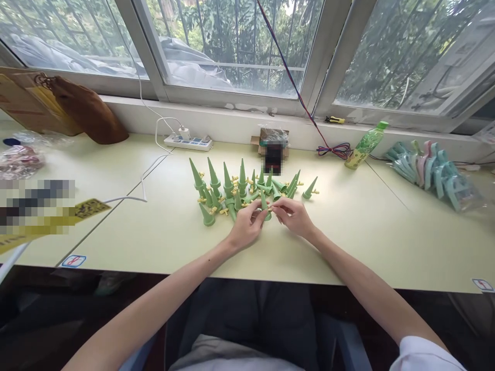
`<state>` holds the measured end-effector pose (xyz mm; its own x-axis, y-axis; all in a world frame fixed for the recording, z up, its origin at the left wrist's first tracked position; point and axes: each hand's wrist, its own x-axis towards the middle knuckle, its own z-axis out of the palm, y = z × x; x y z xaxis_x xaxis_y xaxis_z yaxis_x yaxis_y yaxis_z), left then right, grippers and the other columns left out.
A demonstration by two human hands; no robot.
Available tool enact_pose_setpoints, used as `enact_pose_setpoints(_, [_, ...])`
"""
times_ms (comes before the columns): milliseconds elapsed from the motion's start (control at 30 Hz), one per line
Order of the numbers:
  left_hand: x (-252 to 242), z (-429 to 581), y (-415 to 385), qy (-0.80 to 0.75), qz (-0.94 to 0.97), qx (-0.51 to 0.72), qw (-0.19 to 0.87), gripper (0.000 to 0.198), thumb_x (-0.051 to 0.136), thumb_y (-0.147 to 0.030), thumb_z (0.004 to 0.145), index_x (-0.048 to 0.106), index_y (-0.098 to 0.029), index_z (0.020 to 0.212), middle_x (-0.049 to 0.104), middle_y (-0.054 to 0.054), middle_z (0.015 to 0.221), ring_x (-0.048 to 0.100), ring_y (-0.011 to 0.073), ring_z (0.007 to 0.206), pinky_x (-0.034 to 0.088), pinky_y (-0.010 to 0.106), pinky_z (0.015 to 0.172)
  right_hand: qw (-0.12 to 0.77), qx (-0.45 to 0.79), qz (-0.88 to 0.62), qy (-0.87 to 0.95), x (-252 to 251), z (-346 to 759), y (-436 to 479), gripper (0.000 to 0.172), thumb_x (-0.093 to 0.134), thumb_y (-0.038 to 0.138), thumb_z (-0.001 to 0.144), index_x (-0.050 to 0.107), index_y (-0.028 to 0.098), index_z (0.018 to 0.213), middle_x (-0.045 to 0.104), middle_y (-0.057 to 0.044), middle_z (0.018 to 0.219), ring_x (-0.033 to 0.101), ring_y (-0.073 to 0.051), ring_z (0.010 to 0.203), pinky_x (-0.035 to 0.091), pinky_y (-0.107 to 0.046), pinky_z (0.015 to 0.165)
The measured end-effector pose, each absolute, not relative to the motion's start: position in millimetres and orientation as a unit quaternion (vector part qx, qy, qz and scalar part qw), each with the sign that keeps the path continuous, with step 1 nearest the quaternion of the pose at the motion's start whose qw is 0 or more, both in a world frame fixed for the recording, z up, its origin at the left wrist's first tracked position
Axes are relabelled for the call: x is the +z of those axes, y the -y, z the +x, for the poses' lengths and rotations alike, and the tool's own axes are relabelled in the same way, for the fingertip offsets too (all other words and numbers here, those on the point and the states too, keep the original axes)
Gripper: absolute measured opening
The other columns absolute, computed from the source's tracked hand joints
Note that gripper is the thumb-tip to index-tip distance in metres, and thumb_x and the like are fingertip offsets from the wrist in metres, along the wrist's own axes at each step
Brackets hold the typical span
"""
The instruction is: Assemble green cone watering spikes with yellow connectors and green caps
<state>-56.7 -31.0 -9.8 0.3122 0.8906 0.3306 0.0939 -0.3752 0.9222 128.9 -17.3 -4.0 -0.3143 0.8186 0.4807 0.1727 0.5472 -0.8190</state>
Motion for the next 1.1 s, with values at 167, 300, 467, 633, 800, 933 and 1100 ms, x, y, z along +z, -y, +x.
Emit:
enact_pose_setpoints(167, [-7.4,-55.3,29.9,-0.347,0.696,0.478,0.409,0.027,0.052,-0.039,0.096,0.059,-0.018,0.112,0.058,0.001,0.075,0.051,0.0079,0.052,0.045,0.021,0.049,0.487,0.343,-0.346,0.725,0.2,129.4,16.9,0.015,0.062,0.032,0.093,0.065,0.018,0.089,0.055,0.004,0.060,0.049,-0.008,0.045,0.042,-0.024,0.047])
enact_pose_setpoints(300, [-5.2,-53.9,30.1,-0.350,0.705,0.481,0.385,0.023,0.054,-0.037,0.096,0.060,-0.018,0.108,0.057,0.000,0.075,0.051,0.0076,0.053,0.044,0.021,0.049,0.492,0.358,-0.348,0.713,1.5,130.3,16.4,0.017,0.063,0.036,0.092,0.064,0.019,0.089,0.054,0.005,0.057,0.051,-0.009,0.045,0.044,-0.024,0.046])
enact_pose_setpoints(467, [-3.9,-52.9,30.2,-0.357,0.713,0.488,0.356,0.022,0.054,-0.036,0.095,0.059,-0.018,0.105,0.059,0.000,0.077,0.051,0.0072,0.053,0.042,0.020,0.048,0.488,0.388,-0.335,0.707,0.4,131.7,15.1,0.022,0.061,0.041,0.093,0.064,0.019,0.095,0.059,0.003,0.062,0.058,-0.011,0.050,0.050,-0.025,0.047])
enact_pose_setpoints(633, [-3.5,-53.4,30.0,-0.362,0.719,0.484,0.343,0.022,0.052,-0.037,0.096,0.059,-0.018,0.102,0.062,0.003,0.082,0.054,0.0083,0.056,0.043,0.021,0.050,0.491,0.414,-0.324,0.695,-0.2,131.0,15.7,0.023,0.060,0.041,0.093,0.063,0.018,0.097,0.060,0.003,0.063,0.060,-0.011,0.051,0.053,-0.026,0.048])
enact_pose_setpoints(800, [-5.7,-54.1,29.6,-0.369,0.742,0.464,0.311,0.022,0.052,-0.038,0.095,0.059,-0.017,0.097,0.059,0.003,0.074,0.054,0.0111,0.057,0.042,0.023,0.051,0.487,0.456,-0.329,0.669,2.7,129.1,16.9,0.030,0.065,0.047,0.089,0.061,0.018,0.089,0.059,0.003,0.059,0.060,-0.011,0.046,0.052,-0.025,0.043])
enact_pose_setpoints(933, [-8.8,-54.2,29.4,-0.370,0.766,0.452,0.268,0.016,0.051,-0.034,0.095,0.056,-0.019,0.092,0.051,0.000,0.070,0.051,0.0115,0.059,0.041,0.023,0.053,0.475,0.488,-0.332,0.652,4.3,130.0,16.0,0.034,0.066,0.049,0.087,0.059,0.017,0.083,0.057,0.004,0.055,0.058,-0.011,0.041,0.048,-0.024,0.038])
enact_pose_setpoints(1100, [-11.2,-53.5,27.9,-0.374,0.772,0.446,0.255,0.015,0.051,-0.033,0.096,0.055,-0.019,0.095,0.055,0.000,0.073,0.054,0.0121,0.061,0.043,0.024,0.056,0.478,0.494,-0.333,0.646,2.4,130.6,13.6,0.035,0.066,0.050,0.087,0.059,0.016,0.083,0.056,0.005,0.054,0.057,-0.011,0.037,0.045,-0.023,0.034])
